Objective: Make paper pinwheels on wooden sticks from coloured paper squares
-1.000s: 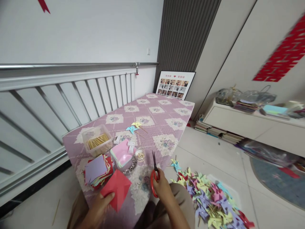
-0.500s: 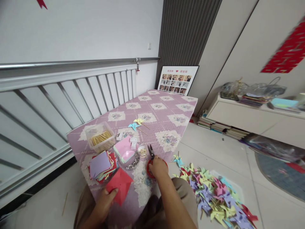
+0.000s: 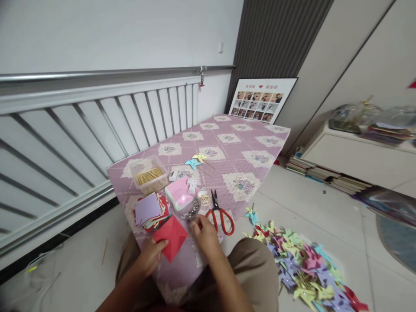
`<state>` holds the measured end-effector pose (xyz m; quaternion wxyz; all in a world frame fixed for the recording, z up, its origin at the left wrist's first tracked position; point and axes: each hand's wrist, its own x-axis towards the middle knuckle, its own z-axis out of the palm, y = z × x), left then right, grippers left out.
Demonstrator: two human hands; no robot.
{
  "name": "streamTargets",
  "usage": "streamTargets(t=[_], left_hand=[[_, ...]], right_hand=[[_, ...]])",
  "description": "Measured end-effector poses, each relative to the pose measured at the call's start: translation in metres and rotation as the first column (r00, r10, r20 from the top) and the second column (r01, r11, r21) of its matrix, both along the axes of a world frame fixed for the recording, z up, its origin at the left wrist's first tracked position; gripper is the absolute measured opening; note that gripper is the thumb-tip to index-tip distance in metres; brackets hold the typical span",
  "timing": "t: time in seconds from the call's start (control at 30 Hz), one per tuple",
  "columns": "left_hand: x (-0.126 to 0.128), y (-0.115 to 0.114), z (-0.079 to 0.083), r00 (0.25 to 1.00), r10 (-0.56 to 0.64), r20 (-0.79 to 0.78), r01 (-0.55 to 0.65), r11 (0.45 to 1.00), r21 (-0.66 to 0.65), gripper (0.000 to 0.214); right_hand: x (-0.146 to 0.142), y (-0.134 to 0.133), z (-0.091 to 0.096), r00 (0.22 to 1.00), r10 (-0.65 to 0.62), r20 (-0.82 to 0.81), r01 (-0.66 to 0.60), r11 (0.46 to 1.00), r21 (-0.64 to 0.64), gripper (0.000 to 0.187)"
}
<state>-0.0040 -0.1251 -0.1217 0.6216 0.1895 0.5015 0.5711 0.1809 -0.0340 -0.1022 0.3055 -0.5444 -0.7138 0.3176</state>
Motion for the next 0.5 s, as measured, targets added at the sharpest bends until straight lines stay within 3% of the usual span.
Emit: streamTargets(t=[0.2,0.5], left_hand=[[-0.004,-0.005,0.003,0.981,-0.032,0.192,0.011,0.994,0.107,0.031],[-0.004,-0.002,0.003,0.987,-0.071,0.142,0.062,0.996,0.067,0.031]], right_hand=[[-0.028,-0.022,-0.026,0.961,0.019,-0.275,-0.035,0.998,-0.056,0.036],[-0.033,-0.033,-0.039,0.935,0.073,-0.348,-0.084,0.996,-0.019,0.031]])
